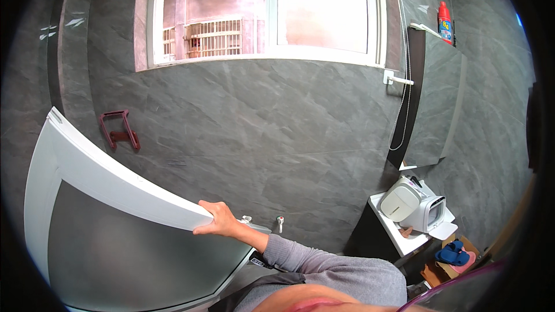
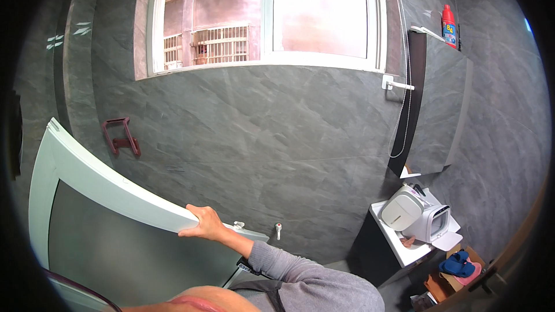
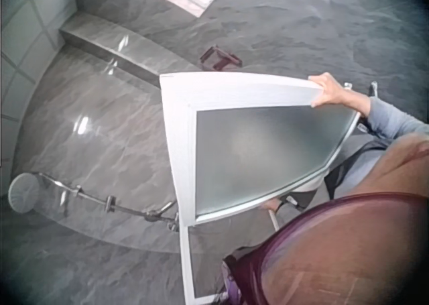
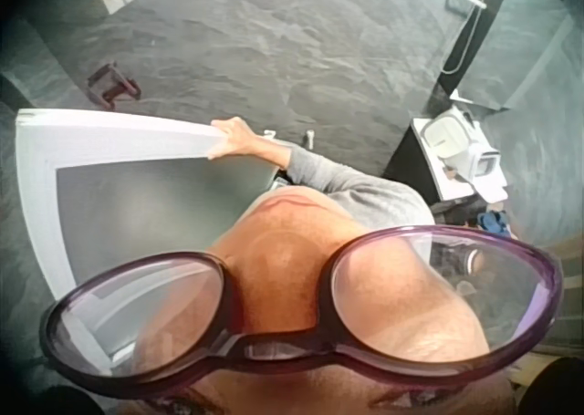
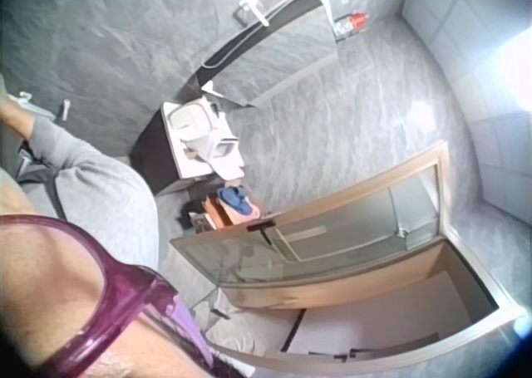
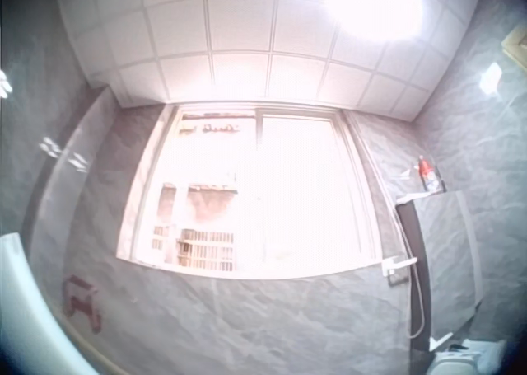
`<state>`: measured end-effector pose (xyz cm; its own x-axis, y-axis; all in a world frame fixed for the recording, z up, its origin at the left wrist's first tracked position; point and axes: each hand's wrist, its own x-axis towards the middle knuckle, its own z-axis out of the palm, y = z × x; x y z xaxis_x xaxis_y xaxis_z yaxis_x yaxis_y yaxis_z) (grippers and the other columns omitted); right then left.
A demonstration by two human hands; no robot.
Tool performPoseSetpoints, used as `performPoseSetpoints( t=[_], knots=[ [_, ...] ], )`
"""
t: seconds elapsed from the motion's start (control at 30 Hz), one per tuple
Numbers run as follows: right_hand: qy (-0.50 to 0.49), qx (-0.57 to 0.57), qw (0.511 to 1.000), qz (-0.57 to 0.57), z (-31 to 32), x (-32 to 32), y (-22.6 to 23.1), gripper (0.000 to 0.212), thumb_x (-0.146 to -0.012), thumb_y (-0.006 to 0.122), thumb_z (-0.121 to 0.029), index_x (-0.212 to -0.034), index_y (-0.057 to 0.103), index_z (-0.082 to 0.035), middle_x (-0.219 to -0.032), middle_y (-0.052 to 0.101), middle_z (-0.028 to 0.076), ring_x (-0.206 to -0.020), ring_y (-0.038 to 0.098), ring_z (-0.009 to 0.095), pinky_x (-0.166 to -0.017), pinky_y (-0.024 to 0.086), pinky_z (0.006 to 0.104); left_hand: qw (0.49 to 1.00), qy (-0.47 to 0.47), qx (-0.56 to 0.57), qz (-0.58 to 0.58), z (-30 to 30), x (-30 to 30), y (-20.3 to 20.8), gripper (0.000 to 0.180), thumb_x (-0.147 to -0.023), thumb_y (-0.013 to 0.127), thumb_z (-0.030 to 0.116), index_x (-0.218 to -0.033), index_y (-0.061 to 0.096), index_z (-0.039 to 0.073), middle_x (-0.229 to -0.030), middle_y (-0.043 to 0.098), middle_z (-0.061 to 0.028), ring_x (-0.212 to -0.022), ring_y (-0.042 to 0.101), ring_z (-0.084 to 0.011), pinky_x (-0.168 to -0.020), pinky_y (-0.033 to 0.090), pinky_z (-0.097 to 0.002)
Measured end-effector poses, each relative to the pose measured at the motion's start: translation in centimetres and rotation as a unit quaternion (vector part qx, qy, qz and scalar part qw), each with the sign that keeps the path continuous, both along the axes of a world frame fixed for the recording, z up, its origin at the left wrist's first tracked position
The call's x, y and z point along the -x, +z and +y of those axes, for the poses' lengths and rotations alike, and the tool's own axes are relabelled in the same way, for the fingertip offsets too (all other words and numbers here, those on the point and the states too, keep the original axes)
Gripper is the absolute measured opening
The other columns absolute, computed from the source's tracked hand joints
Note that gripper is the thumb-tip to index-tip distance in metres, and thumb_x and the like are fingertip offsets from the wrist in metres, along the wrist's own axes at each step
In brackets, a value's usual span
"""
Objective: The person lifts and fits two white window sashes into a wall opening, aligning each pane into the frame and adjusting the edges. The person handles the sashes by hand, positioning them into the opening and pressing along the edges to seat them.
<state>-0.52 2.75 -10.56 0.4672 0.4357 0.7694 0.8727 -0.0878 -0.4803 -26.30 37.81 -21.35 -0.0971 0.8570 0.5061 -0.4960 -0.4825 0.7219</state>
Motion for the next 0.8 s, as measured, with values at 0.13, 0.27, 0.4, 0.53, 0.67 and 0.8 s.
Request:
performPoseSetpoints(
  t=[0.13,0.27,0.4,0.53,0.67,0.8],
  knots=[
    [0.004,-0.008,1.000,0.010,0.4,-0.2,0.0,0.055,-0.066,0.083,-0.047,-0.082,0.055,-0.003,-0.071,0.063,0.018,-0.067,0.064,0.038,-0.061,0.049,0.0417,0.998,0.038,-0.029,0.033,0.7,0.2,0.8,0.039,-0.099,0.056,0.026,-0.124,0.053,-0.003,-0.111,0.060,-0.0255,-0.101,0.059,-0.0380,-0.093,0.045,-0.0498],
    [0.006,-0.022,1.000,-0.002,0.8,-0.1,0.0,0.056,-0.067,0.085,-0.047,-0.078,0.052,-0.003,-0.068,0.058,0.016,-0.062,0.060,0.036,-0.058,0.047,0.0401,0.994,0.064,-0.070,0.046,1.8,-1.8,2.7,0.038,-0.099,0.056,0.025,-0.124,0.053,-0.004,-0.111,0.060,-0.0265,-0.101,0.059,-0.0383,-0.093,0.046,-0.0498],
    [0.003,-0.023,1.000,0.002,1.1,-0.2,-0.2,0.054,-0.068,0.083,-0.046,-0.079,0.052,-0.003,-0.068,0.059,0.016,-0.062,0.060,0.037,-0.059,0.047,0.0406,0.987,0.109,-0.098,0.066,1.6,-1.7,4.2,0.038,-0.099,0.057,0.024,-0.125,0.053,-0.004,-0.110,0.060,-0.0274,-0.100,0.060,-0.0387,-0.092,0.046,-0.0498],
    [-0.002,-0.018,1.000,0.007,1.2,-0.3,-0.4,0.053,-0.068,0.083,-0.046,-0.081,0.054,-0.003,-0.070,0.061,0.017,-0.064,0.061,0.037,-0.060,0.047,0.0409,0.975,0.171,-0.101,0.100,-2.4,0.1,7.5,0.038,-0.099,0.058,0.023,-0.125,0.052,-0.005,-0.109,0.060,-0.0284,-0.099,0.060,-0.0390,-0.091,0.046,-0.0499],
    [-0.006,-0.014,1.000,-0.006,1.1,-0.4,-0.5,0.052,-0.068,0.083,-0.045,-0.081,0.055,-0.003,-0.070,0.062,0.017,-0.065,0.062,0.037,-0.060,0.048,0.0403,0.987,-0.018,-0.160,-0.007,-9.1,-0.3,16.4,0.014,-0.102,0.053,0.017,-0.095,0.055,0.004,-0.099,0.054,-0.0048,-0.096,0.050,-0.0184,-0.098,0.040,-0.0352],
    [0.004,-0.014,1.000,-0.003,1.1,-0.3,-0.6,0.055,-0.068,0.082,-0.049,-0.082,0.056,-0.003,-0.071,0.063,0.018,-0.067,0.063,0.039,-0.061,0.049,0.0421,0.884,-0.110,-0.418,-0.179,-17.7,0.7,25.7,0.021,-0.100,0.056,0.026,-0.094,0.054,0.006,-0.097,0.049,-0.0053,-0.101,0.046,-0.0221,-0.110,0.026,-0.0441]
  ],
)
